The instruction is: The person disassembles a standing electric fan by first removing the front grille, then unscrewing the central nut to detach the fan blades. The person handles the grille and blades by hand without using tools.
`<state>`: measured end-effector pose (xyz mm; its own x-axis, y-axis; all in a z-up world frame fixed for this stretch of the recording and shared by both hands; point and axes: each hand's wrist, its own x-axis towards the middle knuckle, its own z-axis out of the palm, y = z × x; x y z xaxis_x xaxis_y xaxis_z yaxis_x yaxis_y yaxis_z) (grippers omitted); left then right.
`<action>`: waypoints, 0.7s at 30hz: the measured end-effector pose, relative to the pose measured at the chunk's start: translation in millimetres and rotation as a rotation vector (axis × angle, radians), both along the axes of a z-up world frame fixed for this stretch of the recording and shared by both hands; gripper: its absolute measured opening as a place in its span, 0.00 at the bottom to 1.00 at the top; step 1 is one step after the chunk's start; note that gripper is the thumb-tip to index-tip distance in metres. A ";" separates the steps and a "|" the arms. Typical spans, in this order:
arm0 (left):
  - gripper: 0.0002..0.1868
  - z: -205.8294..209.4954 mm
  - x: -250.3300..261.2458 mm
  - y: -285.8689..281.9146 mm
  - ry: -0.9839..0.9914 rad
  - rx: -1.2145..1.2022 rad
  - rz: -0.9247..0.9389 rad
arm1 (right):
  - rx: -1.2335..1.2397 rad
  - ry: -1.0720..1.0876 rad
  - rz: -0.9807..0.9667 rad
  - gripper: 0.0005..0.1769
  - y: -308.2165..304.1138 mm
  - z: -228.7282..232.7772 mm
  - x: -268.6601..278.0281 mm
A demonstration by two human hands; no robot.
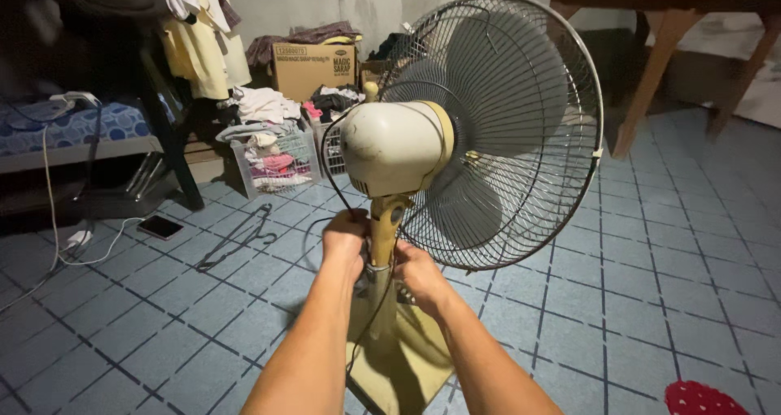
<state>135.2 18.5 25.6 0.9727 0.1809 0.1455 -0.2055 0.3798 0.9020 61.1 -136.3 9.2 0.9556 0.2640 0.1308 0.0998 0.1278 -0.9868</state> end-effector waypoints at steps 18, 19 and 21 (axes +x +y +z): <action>0.10 113.8 -89.9 35.1 -0.245 -0.037 0.070 | 0.169 0.005 -0.277 0.16 -5.2 84.2 -66.1; 0.11 108.8 -97.1 36.5 -0.212 -0.015 0.071 | 0.178 0.013 -0.249 0.15 -5.4 79.9 -69.2; 0.11 95.7 -111.5 41.6 -0.152 0.031 0.077 | 0.210 -0.029 -0.206 0.15 -5.0 71.3 -73.4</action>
